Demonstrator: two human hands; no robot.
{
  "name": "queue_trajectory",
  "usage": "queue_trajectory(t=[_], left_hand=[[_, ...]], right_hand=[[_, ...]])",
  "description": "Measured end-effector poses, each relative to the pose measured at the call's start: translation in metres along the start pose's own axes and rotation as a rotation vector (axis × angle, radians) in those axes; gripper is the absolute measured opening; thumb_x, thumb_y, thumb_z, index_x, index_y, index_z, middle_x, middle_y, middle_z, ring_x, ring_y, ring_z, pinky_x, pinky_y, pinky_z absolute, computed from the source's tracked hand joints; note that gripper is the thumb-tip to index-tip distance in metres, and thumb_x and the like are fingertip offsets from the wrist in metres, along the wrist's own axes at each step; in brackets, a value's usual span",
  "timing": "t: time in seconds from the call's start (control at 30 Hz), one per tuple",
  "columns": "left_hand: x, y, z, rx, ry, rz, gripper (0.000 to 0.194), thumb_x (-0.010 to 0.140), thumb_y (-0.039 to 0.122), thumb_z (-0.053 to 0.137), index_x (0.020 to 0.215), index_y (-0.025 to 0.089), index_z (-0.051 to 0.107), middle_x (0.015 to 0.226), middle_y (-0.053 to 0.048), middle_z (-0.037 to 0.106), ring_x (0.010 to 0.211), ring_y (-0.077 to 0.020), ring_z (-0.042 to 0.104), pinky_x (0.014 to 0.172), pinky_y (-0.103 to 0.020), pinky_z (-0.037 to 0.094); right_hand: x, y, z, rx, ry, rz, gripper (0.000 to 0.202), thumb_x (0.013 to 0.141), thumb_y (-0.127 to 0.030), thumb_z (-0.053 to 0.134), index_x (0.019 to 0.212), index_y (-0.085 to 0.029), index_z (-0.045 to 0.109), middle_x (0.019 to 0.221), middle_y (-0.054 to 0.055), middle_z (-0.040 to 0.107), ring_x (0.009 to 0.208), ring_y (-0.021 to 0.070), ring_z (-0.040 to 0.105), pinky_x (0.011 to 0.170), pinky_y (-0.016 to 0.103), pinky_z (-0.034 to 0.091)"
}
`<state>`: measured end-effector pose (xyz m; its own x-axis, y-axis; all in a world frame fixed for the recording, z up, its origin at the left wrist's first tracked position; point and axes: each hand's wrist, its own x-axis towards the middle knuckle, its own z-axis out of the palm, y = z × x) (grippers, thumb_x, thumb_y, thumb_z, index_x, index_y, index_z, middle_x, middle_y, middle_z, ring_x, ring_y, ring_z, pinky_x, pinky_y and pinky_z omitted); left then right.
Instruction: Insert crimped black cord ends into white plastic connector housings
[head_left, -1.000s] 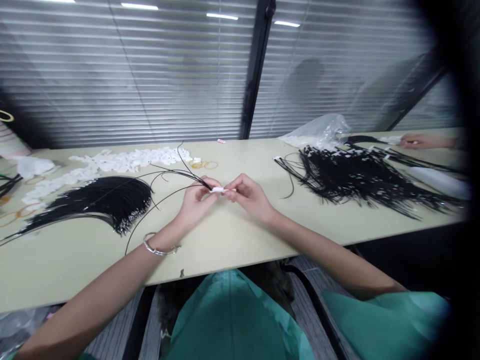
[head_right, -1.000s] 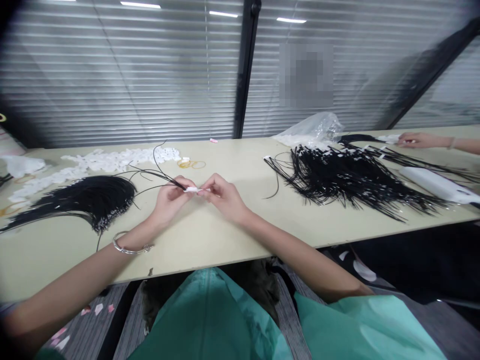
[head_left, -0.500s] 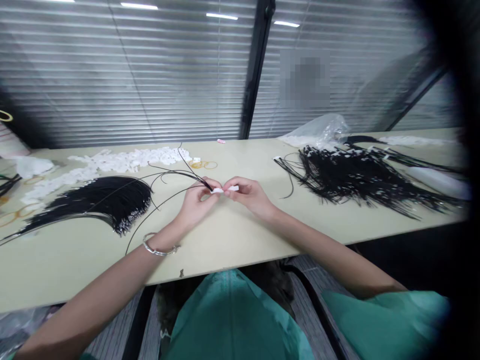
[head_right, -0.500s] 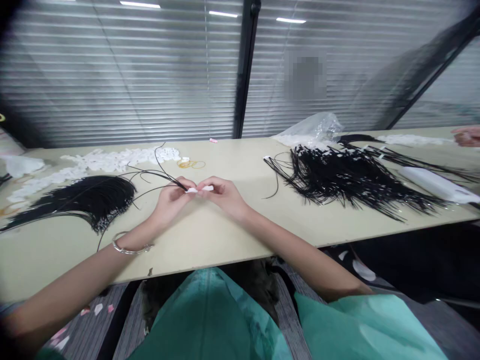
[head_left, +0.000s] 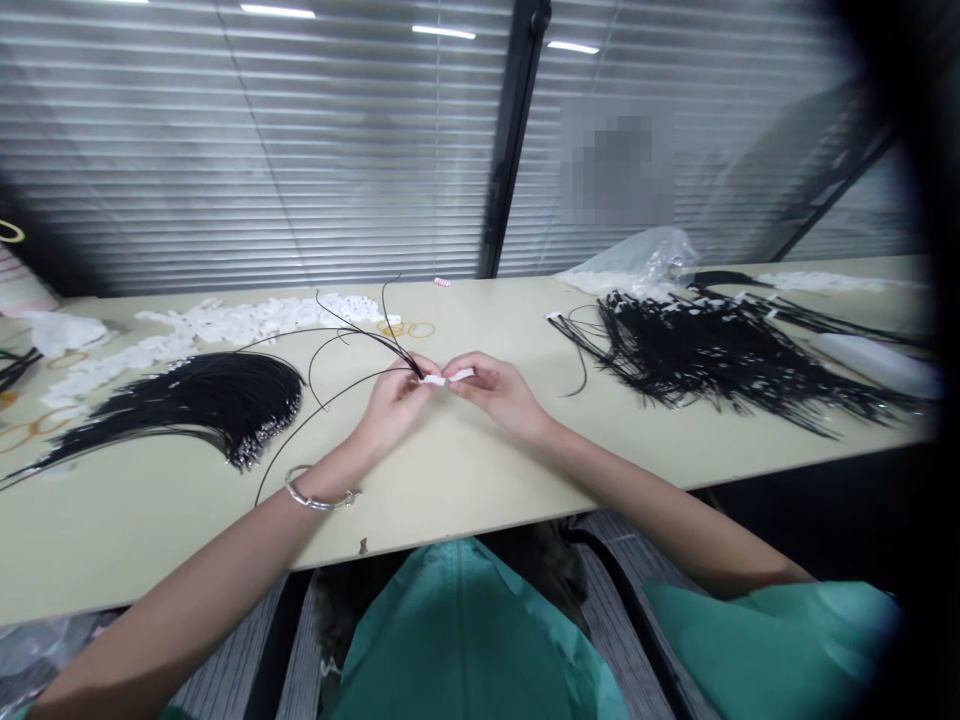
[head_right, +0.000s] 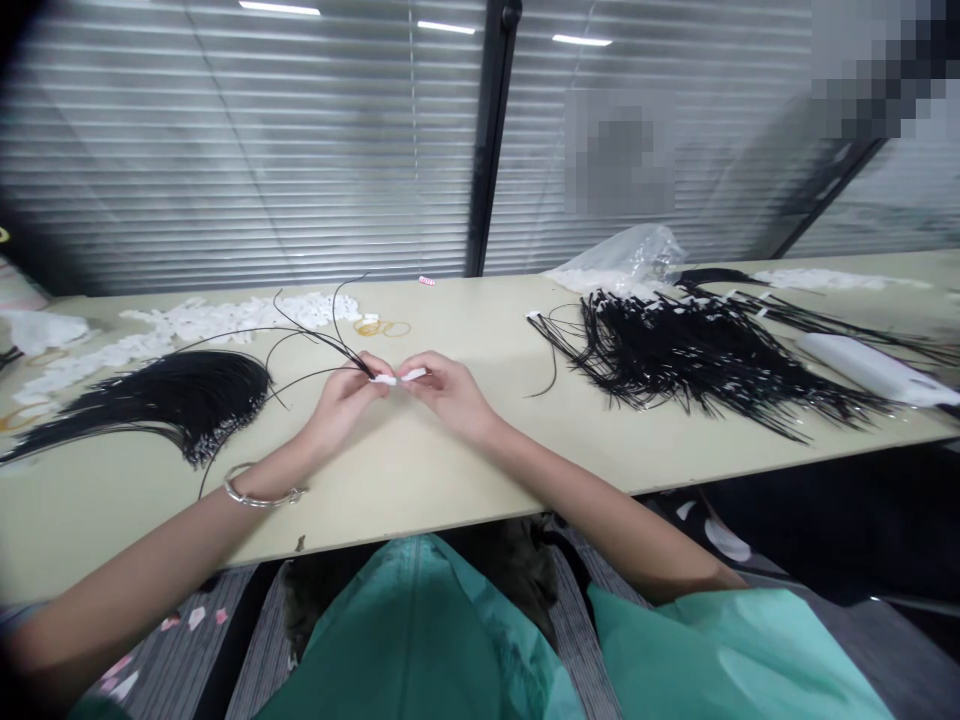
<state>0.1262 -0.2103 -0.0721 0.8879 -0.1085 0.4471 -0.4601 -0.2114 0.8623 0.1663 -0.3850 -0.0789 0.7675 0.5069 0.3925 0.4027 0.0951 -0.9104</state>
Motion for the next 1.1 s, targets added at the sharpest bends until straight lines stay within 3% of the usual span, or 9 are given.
queue_trajectory(t=[0.2,0.33,0.47,0.63,0.77,0.9,1.1], left_hand=[[0.0013,-0.0011,-0.0014,-0.045,0.015,-0.039,0.011,0.075,0.017,0.05,0.081,0.015,0.058,0.077,-0.002,0.055,0.074,-0.0136,0.051,0.072,-0.024,0.039],[0.002,-0.0026,-0.0016,-0.031,-0.001,-0.052,0.011,0.075,0.015,0.049,0.081,0.015,0.057,0.075,-0.001,0.054,0.072,-0.0135,0.051,0.071,-0.025,0.04],[0.0026,-0.0025,-0.0008,-0.018,0.004,-0.058,0.011,0.075,0.015,0.049,0.082,0.015,0.057,0.078,-0.002,0.055,0.074,-0.0136,0.051,0.07,-0.024,0.04],[0.0019,-0.0012,-0.0001,-0.033,0.008,-0.052,0.009,0.075,0.017,0.05,0.08,0.015,0.057,0.079,-0.002,0.056,0.075,-0.0139,0.051,0.072,-0.024,0.04],[0.0019,-0.0012,-0.0001,-0.035,0.017,-0.056,0.007,0.077,0.02,0.052,0.08,0.016,0.057,0.079,-0.002,0.055,0.074,-0.0136,0.05,0.071,-0.024,0.04],[0.0025,-0.0017,-0.0007,-0.004,0.013,-0.041,0.009,0.078,0.019,0.051,0.081,0.015,0.058,0.077,-0.001,0.054,0.074,-0.0135,0.05,0.071,-0.024,0.039],[0.0029,-0.0031,-0.0014,0.006,0.019,-0.04,0.009,0.078,0.017,0.049,0.081,0.016,0.057,0.074,0.0,0.052,0.072,-0.0129,0.049,0.069,-0.024,0.038]], right_hand=[[0.0005,0.001,-0.0024,-0.126,-0.038,-0.068,0.027,0.086,-0.037,0.052,0.107,-0.023,0.061,0.11,0.005,0.058,0.104,0.014,0.054,0.094,0.03,0.04],[0.0011,0.0049,-0.0022,-0.046,-0.002,-0.018,0.03,0.085,-0.039,0.054,0.11,-0.024,0.052,0.096,0.002,0.06,0.087,0.0108,0.054,0.08,0.025,0.042],[0.0009,0.0047,0.0001,0.013,0.025,0.006,0.028,0.08,-0.038,0.061,0.098,-0.023,0.046,0.077,-0.003,0.057,0.072,0.0084,0.051,0.067,0.021,0.037],[-0.0013,-0.0027,0.0,-0.246,-0.025,-0.073,0.026,0.087,-0.037,0.05,0.108,-0.025,0.059,0.091,0.002,0.06,0.085,0.0118,0.054,0.075,0.025,0.039],[-0.0022,-0.0036,-0.004,-0.421,0.027,-0.178,0.027,0.09,-0.034,0.046,0.11,-0.032,0.064,0.094,0.004,0.053,0.089,0.0126,0.051,0.08,0.028,0.04],[-0.0015,-0.0013,-0.0059,-0.429,0.07,-0.211,0.026,0.089,-0.03,0.048,0.107,-0.034,0.066,0.092,0.003,0.046,0.088,0.0117,0.049,0.079,0.027,0.041],[-0.0009,-0.0036,-0.0041,-0.411,0.07,-0.201,0.024,0.089,-0.031,0.048,0.103,-0.031,0.067,0.09,0.003,0.048,0.083,0.0109,0.049,0.074,0.026,0.041]])
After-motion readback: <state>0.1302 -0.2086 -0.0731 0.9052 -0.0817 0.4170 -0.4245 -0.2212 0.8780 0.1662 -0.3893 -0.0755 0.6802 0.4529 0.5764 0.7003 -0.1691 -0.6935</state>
